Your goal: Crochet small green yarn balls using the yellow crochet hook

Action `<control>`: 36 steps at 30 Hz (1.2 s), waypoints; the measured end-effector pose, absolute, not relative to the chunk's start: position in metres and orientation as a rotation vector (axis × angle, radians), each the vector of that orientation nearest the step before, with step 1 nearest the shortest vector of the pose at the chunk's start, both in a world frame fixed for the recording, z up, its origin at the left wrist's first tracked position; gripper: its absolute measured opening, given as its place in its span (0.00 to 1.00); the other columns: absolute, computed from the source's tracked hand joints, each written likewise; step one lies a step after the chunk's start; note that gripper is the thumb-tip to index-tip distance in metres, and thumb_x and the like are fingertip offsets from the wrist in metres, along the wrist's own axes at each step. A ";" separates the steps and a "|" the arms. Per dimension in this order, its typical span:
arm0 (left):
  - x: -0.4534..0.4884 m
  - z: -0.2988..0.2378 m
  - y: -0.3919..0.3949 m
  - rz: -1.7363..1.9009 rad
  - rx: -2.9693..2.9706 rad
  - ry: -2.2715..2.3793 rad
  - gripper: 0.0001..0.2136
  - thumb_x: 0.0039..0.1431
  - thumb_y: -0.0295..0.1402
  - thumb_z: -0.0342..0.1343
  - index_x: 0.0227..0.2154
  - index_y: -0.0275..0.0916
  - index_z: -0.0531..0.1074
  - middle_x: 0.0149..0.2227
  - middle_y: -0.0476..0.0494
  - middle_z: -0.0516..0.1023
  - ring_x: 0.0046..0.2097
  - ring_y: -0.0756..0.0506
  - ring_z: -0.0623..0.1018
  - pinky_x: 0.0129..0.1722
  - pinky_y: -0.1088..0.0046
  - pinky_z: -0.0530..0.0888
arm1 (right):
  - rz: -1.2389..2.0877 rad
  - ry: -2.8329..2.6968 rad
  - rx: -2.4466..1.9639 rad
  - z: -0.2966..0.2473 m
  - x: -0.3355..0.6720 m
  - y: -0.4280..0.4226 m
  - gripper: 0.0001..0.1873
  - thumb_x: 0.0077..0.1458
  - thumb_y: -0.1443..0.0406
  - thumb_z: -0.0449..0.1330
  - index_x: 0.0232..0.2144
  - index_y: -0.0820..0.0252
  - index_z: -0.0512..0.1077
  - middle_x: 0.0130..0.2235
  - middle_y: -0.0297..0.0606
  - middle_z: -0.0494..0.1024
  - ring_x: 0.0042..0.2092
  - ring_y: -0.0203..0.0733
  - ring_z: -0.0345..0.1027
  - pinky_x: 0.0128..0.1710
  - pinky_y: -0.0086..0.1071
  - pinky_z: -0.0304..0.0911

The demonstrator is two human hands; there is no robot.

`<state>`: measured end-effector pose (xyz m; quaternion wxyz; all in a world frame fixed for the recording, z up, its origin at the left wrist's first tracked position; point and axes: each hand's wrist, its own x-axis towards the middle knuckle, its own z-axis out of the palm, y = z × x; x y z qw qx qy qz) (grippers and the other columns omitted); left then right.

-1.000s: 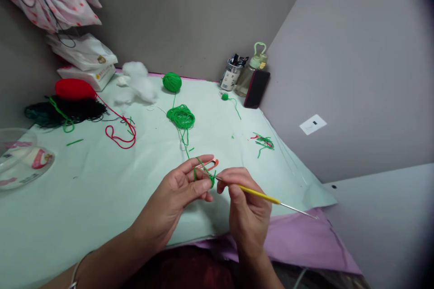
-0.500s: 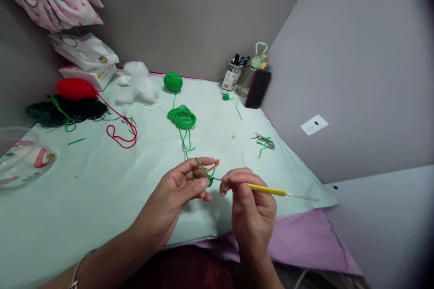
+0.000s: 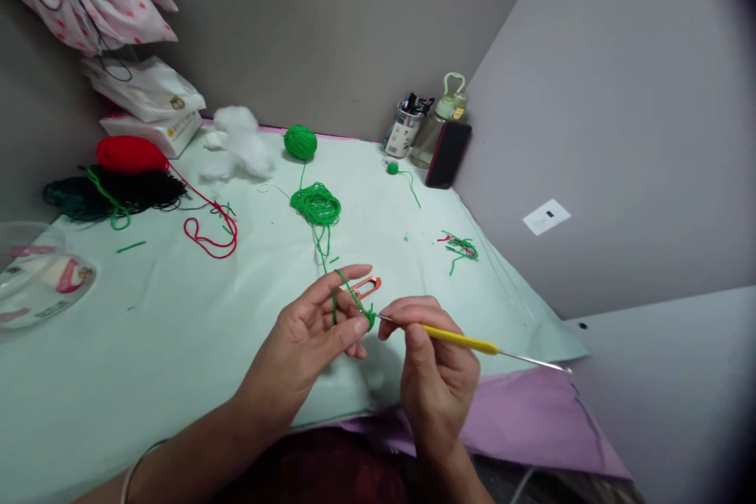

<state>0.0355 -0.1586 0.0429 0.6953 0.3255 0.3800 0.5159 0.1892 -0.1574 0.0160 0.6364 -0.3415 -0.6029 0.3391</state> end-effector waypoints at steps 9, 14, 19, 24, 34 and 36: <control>0.037 0.045 -0.158 1.061 0.492 0.750 0.27 0.57 0.32 0.70 0.59 0.36 0.72 0.23 0.57 0.68 0.24 0.56 0.64 0.26 0.81 0.68 | 0.302 -1.681 -0.804 0.014 0.185 -0.163 0.21 0.62 0.80 0.58 0.50 0.56 0.77 0.44 0.40 0.78 0.44 0.39 0.74 0.41 0.33 0.71; 0.039 0.046 -0.159 1.192 0.637 0.837 0.27 0.55 0.30 0.71 0.57 0.41 0.73 0.27 0.56 0.72 0.25 0.55 0.69 0.26 0.80 0.70 | 0.357 -1.654 -0.847 0.012 0.187 -0.165 0.18 0.63 0.78 0.56 0.48 0.57 0.76 0.41 0.39 0.79 0.43 0.41 0.74 0.41 0.35 0.71; 0.038 0.048 -0.160 1.187 0.622 0.832 0.29 0.55 0.30 0.71 0.59 0.42 0.70 0.29 0.56 0.73 0.23 0.56 0.67 0.25 0.79 0.71 | 0.388 -1.574 -0.850 0.010 0.190 -0.167 0.15 0.64 0.76 0.56 0.47 0.57 0.77 0.39 0.40 0.79 0.40 0.43 0.74 0.38 0.37 0.71; 0.039 0.053 -0.159 1.139 0.491 0.794 0.31 0.54 0.30 0.72 0.59 0.36 0.69 0.27 0.58 0.72 0.21 0.58 0.64 0.23 0.81 0.68 | 0.270 -1.650 -0.854 0.007 0.189 -0.168 0.18 0.64 0.75 0.57 0.51 0.54 0.76 0.42 0.41 0.80 0.43 0.43 0.75 0.39 0.38 0.73; 0.043 0.050 -0.163 1.125 0.486 0.793 0.31 0.56 0.31 0.71 0.60 0.37 0.68 0.26 0.57 0.72 0.23 0.57 0.67 0.24 0.81 0.68 | 0.133 -1.692 -0.877 0.000 0.188 -0.171 0.22 0.63 0.73 0.60 0.56 0.47 0.76 0.46 0.41 0.80 0.43 0.45 0.77 0.35 0.37 0.75; 0.042 0.049 -0.162 1.098 0.503 0.785 0.31 0.54 0.32 0.72 0.60 0.36 0.68 0.27 0.56 0.72 0.22 0.57 0.65 0.23 0.81 0.67 | 0.299 -1.655 -0.855 0.006 0.190 -0.168 0.18 0.65 0.72 0.58 0.52 0.49 0.77 0.43 0.40 0.80 0.42 0.44 0.77 0.36 0.38 0.75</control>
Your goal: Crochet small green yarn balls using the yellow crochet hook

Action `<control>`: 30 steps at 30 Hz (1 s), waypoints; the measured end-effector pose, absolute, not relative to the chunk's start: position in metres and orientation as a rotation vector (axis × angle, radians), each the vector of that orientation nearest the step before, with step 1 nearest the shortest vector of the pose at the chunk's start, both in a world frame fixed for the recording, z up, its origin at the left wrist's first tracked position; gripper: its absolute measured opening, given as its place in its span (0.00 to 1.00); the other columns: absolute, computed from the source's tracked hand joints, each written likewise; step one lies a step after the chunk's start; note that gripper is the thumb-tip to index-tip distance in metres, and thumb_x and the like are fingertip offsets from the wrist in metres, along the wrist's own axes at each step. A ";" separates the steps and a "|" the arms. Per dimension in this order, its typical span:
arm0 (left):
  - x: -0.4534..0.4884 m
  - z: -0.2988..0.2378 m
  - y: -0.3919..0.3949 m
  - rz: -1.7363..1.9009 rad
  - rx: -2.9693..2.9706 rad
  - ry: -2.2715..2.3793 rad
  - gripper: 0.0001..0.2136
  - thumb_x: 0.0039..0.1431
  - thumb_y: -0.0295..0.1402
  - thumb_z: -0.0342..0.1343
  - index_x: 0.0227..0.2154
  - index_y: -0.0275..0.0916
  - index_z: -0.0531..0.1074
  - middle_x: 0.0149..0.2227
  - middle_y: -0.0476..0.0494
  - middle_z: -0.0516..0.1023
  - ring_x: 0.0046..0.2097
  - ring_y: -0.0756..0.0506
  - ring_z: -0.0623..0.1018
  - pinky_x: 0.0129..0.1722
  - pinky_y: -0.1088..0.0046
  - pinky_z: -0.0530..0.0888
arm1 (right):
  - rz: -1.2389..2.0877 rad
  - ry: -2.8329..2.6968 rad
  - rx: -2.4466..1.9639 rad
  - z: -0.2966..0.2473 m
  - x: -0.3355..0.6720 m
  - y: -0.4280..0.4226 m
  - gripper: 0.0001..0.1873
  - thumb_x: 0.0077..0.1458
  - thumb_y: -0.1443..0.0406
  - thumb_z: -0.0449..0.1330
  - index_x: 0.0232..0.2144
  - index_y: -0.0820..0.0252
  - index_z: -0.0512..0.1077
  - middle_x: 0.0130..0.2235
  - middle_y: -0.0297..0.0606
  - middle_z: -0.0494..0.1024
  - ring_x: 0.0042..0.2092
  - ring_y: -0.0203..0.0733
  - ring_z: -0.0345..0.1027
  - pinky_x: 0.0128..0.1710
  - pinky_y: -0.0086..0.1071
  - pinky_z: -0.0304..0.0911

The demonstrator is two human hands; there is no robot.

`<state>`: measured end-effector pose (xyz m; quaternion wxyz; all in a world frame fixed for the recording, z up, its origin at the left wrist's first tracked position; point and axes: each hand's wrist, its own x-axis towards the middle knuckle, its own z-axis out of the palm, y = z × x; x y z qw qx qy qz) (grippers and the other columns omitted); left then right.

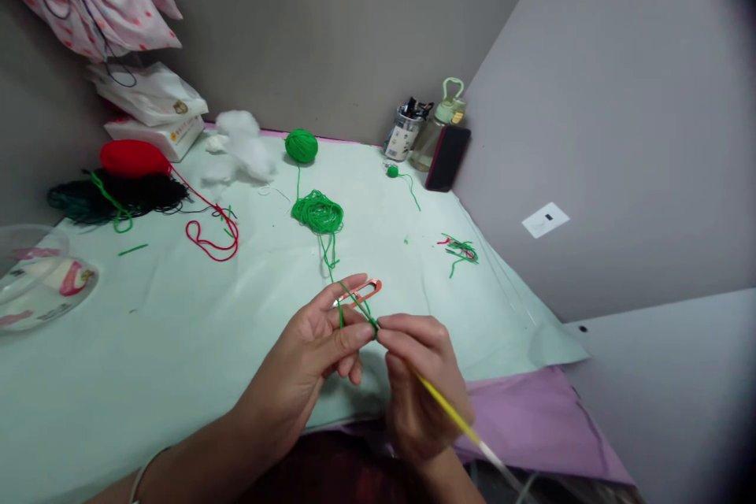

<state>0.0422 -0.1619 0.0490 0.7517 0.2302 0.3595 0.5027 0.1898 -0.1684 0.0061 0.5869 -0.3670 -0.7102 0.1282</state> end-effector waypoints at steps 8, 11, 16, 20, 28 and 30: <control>0.039 0.047 -0.158 1.064 0.476 0.763 0.26 0.56 0.31 0.70 0.57 0.36 0.73 0.28 0.53 0.71 0.23 0.57 0.62 0.23 0.81 0.64 | 0.135 -1.786 -0.896 0.005 0.188 -0.165 0.25 0.63 0.75 0.59 0.57 0.46 0.75 0.47 0.41 0.78 0.46 0.45 0.75 0.40 0.38 0.74; 0.034 0.049 -0.154 1.024 0.390 0.740 0.21 0.56 0.29 0.68 0.53 0.36 0.77 0.29 0.53 0.68 0.24 0.57 0.57 0.23 0.81 0.63 | 0.388 -1.559 -0.890 0.007 0.188 -0.162 0.17 0.65 0.73 0.56 0.49 0.49 0.78 0.39 0.38 0.78 0.41 0.43 0.73 0.38 0.37 0.71; 0.028 0.052 -0.152 1.029 0.430 0.732 0.17 0.58 0.28 0.67 0.51 0.38 0.80 0.28 0.54 0.64 0.24 0.57 0.55 0.23 0.82 0.64 | 0.884 -1.197 -0.781 0.019 0.190 -0.153 0.10 0.67 0.67 0.58 0.39 0.53 0.80 0.32 0.34 0.75 0.31 0.37 0.69 0.31 0.33 0.66; 0.032 0.051 -0.156 1.080 0.580 0.787 0.17 0.58 0.31 0.67 0.50 0.39 0.79 0.27 0.55 0.65 0.22 0.57 0.58 0.24 0.80 0.67 | 1.018 -1.144 -0.702 0.019 0.188 -0.150 0.09 0.67 0.64 0.59 0.37 0.54 0.80 0.33 0.35 0.76 0.30 0.36 0.68 0.29 0.31 0.66; 0.036 0.048 -0.157 1.052 0.711 0.810 0.18 0.59 0.33 0.67 0.53 0.43 0.77 0.36 0.51 0.72 0.28 0.54 0.71 0.31 0.75 0.73 | 0.951 -1.260 -0.774 0.014 0.191 -0.150 0.09 0.68 0.65 0.58 0.40 0.53 0.80 0.39 0.37 0.81 0.34 0.38 0.73 0.37 0.35 0.71; 0.033 0.050 -0.155 1.041 0.716 0.804 0.17 0.60 0.33 0.66 0.52 0.43 0.78 0.36 0.51 0.71 0.28 0.54 0.70 0.31 0.75 0.72 | 1.014 -1.239 -0.758 0.016 0.194 -0.151 0.10 0.69 0.63 0.57 0.39 0.55 0.78 0.37 0.36 0.81 0.31 0.36 0.72 0.35 0.34 0.71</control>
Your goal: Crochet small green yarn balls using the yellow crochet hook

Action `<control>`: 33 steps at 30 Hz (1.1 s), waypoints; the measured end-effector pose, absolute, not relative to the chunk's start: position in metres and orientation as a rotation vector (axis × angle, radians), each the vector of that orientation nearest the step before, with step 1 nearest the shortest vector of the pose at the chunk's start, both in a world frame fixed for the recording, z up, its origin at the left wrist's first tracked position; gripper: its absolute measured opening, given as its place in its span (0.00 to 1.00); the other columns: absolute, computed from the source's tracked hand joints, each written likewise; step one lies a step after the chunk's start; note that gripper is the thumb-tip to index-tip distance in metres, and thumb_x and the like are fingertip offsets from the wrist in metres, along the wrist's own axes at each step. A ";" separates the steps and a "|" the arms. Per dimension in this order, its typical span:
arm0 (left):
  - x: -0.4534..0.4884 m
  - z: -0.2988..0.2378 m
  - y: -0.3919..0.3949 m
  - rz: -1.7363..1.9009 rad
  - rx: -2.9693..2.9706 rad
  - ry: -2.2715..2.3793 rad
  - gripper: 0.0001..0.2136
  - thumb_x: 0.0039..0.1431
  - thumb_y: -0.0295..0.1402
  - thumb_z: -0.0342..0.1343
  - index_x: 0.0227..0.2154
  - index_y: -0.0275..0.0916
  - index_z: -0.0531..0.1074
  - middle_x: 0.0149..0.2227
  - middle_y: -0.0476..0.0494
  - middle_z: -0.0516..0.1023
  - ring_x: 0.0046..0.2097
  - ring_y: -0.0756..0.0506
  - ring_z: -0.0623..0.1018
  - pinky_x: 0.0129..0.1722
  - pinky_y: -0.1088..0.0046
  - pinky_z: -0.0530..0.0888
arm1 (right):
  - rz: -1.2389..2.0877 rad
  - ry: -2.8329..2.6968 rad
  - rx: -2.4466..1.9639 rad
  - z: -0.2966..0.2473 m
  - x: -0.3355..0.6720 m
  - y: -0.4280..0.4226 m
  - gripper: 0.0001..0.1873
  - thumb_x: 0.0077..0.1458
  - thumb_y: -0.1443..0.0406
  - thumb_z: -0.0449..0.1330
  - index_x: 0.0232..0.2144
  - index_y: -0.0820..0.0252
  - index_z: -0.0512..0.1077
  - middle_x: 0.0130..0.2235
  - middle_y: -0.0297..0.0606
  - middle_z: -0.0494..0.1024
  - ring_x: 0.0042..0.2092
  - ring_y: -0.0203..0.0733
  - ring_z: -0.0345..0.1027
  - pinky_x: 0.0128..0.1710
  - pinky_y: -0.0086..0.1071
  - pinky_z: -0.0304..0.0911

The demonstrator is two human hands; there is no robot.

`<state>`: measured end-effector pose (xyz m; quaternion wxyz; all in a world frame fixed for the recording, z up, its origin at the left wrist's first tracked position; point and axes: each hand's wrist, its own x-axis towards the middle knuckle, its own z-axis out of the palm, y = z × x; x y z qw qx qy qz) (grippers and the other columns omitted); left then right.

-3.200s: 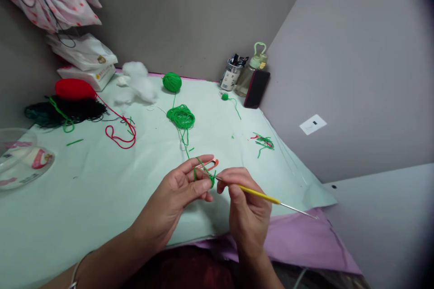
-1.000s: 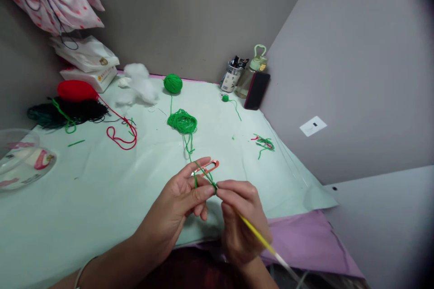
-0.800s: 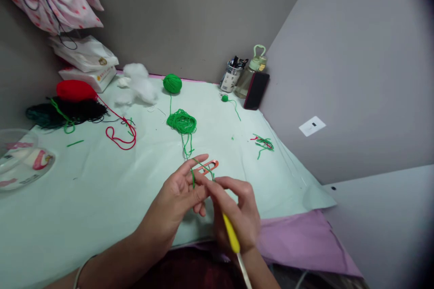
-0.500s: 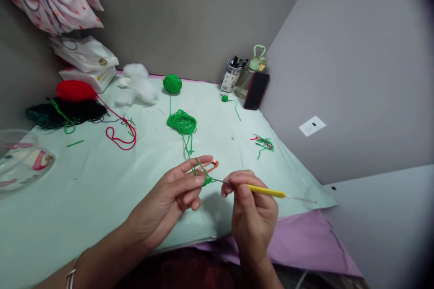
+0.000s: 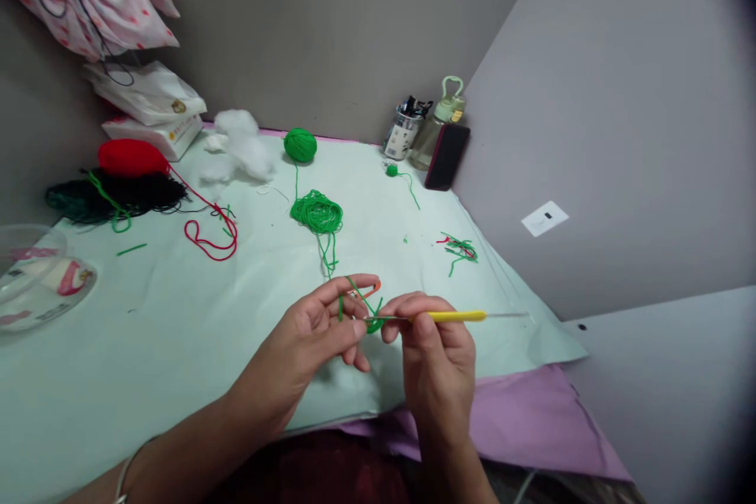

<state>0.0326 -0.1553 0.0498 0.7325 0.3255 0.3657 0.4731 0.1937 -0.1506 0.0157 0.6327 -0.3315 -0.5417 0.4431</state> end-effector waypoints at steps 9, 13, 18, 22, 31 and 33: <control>0.034 0.048 -0.159 1.087 0.640 0.812 0.23 0.58 0.33 0.69 0.56 0.42 0.75 0.31 0.54 0.72 0.26 0.56 0.68 0.29 0.79 0.71 | 0.092 -1.948 -0.829 0.009 0.199 -0.163 0.21 0.63 0.74 0.60 0.56 0.54 0.74 0.49 0.43 0.80 0.48 0.44 0.75 0.44 0.36 0.74; 0.033 0.048 -0.157 0.994 0.498 0.721 0.20 0.59 0.33 0.68 0.54 0.35 0.77 0.20 0.59 0.61 0.22 0.56 0.57 0.24 0.82 0.67 | 0.252 -1.728 -0.847 0.012 0.197 -0.162 0.16 0.65 0.73 0.57 0.51 0.53 0.77 0.42 0.41 0.79 0.43 0.43 0.75 0.40 0.37 0.73; 0.033 0.048 -0.157 1.058 0.570 0.745 0.16 0.59 0.32 0.68 0.50 0.38 0.79 0.23 0.57 0.64 0.21 0.57 0.56 0.22 0.81 0.69 | 0.746 -1.392 -0.788 0.020 0.190 -0.156 0.11 0.68 0.68 0.55 0.41 0.53 0.79 0.36 0.37 0.78 0.35 0.41 0.72 0.34 0.36 0.70; 0.038 0.044 -0.160 1.077 0.686 0.789 0.18 0.58 0.34 0.69 0.51 0.41 0.79 0.31 0.53 0.72 0.23 0.57 0.66 0.26 0.79 0.73 | 0.675 -1.531 -0.816 0.019 0.187 -0.157 0.13 0.67 0.71 0.57 0.45 0.52 0.79 0.42 0.38 0.82 0.45 0.42 0.76 0.43 0.37 0.73; 0.033 0.043 -0.155 1.037 0.445 0.726 0.14 0.58 0.32 0.69 0.47 0.37 0.82 0.21 0.59 0.60 0.22 0.58 0.55 0.22 0.85 0.66 | 0.434 -1.590 -0.889 0.014 0.194 -0.161 0.15 0.66 0.73 0.57 0.47 0.51 0.79 0.40 0.37 0.80 0.40 0.41 0.74 0.38 0.35 0.71; 0.033 0.043 -0.154 1.070 0.460 0.740 0.12 0.58 0.31 0.69 0.45 0.39 0.83 0.24 0.57 0.63 0.22 0.58 0.56 0.23 0.85 0.67 | 0.658 -1.391 -0.840 0.016 0.193 -0.158 0.13 0.68 0.71 0.56 0.44 0.51 0.79 0.35 0.34 0.78 0.35 0.38 0.71 0.35 0.34 0.68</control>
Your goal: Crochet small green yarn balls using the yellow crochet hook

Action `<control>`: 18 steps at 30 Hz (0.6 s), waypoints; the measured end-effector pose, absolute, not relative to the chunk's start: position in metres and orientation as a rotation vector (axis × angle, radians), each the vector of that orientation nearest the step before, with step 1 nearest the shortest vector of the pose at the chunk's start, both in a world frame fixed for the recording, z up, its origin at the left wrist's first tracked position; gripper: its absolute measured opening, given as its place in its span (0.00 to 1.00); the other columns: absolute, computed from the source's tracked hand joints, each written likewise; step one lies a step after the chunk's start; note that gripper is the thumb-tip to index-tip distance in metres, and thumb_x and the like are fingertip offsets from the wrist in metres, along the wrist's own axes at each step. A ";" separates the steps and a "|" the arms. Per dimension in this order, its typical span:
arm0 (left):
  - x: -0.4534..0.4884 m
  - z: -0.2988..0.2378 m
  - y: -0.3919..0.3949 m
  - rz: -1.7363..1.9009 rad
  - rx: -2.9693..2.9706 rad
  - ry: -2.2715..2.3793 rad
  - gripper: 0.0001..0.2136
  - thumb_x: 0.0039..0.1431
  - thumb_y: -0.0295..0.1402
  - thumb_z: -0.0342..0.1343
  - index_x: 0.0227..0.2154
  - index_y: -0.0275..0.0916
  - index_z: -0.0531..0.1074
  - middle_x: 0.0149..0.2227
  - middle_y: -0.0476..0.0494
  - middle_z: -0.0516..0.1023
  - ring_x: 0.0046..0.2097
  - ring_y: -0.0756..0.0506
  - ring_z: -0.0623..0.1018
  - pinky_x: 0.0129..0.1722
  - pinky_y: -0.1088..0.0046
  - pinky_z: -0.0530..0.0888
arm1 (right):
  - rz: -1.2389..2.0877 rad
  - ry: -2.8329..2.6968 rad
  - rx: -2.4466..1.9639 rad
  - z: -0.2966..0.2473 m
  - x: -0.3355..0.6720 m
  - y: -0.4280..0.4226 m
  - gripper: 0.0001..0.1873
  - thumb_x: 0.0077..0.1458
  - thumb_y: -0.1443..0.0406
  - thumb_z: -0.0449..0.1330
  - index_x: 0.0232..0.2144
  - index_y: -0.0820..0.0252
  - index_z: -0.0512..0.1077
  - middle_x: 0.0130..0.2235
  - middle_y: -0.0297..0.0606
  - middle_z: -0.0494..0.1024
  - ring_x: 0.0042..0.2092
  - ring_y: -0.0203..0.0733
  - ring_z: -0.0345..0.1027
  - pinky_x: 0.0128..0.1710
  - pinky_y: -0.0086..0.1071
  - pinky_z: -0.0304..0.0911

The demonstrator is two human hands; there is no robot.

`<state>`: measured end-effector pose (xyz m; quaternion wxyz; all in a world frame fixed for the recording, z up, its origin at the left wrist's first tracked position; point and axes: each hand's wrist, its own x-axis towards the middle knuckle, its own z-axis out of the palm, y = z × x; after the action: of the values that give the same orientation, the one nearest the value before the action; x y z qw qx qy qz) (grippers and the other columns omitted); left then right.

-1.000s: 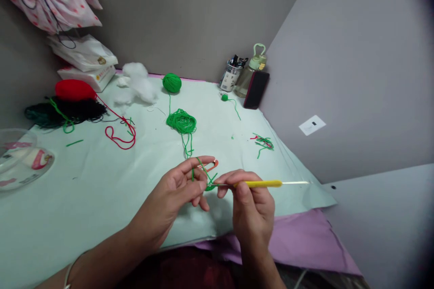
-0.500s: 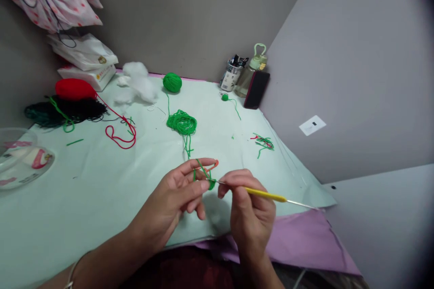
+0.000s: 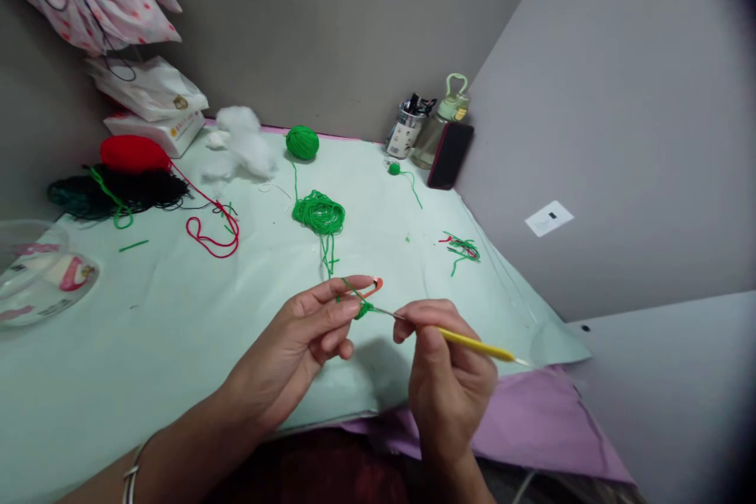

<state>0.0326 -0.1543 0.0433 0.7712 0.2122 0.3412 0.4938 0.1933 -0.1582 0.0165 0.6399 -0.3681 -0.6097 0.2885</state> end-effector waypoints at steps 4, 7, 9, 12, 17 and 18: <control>0.036 0.043 -0.156 1.122 0.613 0.804 0.11 0.57 0.32 0.69 0.44 0.44 0.83 0.30 0.53 0.71 0.25 0.57 0.66 0.30 0.80 0.74 | 0.869 -1.344 -0.765 0.019 0.188 -0.154 0.11 0.68 0.67 0.58 0.40 0.52 0.80 0.37 0.36 0.79 0.38 0.38 0.72 0.36 0.33 0.67; 0.037 0.044 -0.159 1.091 0.673 0.816 0.13 0.58 0.34 0.69 0.47 0.45 0.82 0.35 0.50 0.74 0.29 0.54 0.71 0.32 0.78 0.74 | 0.868 -1.370 -0.794 0.018 0.188 -0.152 0.10 0.67 0.68 0.59 0.41 0.53 0.81 0.39 0.36 0.81 0.40 0.38 0.73 0.39 0.32 0.68; 0.035 0.045 -0.159 1.058 0.667 0.807 0.14 0.58 0.34 0.68 0.48 0.44 0.82 0.35 0.50 0.73 0.29 0.54 0.72 0.32 0.77 0.74 | 0.948 -1.310 -0.769 0.017 0.190 -0.152 0.10 0.69 0.67 0.57 0.41 0.53 0.80 0.38 0.35 0.81 0.36 0.36 0.72 0.38 0.32 0.69; 0.032 0.048 -0.158 1.054 0.644 0.796 0.13 0.60 0.33 0.65 0.48 0.42 0.82 0.31 0.51 0.69 0.28 0.54 0.68 0.31 0.76 0.75 | 1.015 -1.281 -0.752 0.017 0.194 -0.154 0.11 0.70 0.65 0.54 0.40 0.54 0.77 0.37 0.35 0.81 0.34 0.36 0.72 0.38 0.32 0.70; 0.035 0.047 -0.159 1.121 0.624 0.802 0.17 0.57 0.32 0.69 0.50 0.44 0.81 0.31 0.52 0.71 0.28 0.54 0.68 0.30 0.78 0.76 | 0.475 -1.689 -0.871 0.015 0.196 -0.162 0.14 0.67 0.72 0.55 0.47 0.53 0.76 0.42 0.39 0.82 0.40 0.41 0.76 0.39 0.35 0.72; 0.035 0.046 -0.159 1.116 0.601 0.791 0.20 0.56 0.32 0.70 0.52 0.44 0.80 0.31 0.52 0.72 0.28 0.54 0.69 0.30 0.79 0.75 | 0.323 -1.783 -0.878 0.014 0.196 -0.164 0.16 0.65 0.73 0.57 0.49 0.53 0.76 0.44 0.39 0.81 0.42 0.42 0.76 0.40 0.35 0.73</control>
<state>0.0354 -0.1591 0.0457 0.7338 0.2735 0.3596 0.5074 0.1962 -0.1636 0.0144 0.5345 -0.3684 -0.7485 0.1355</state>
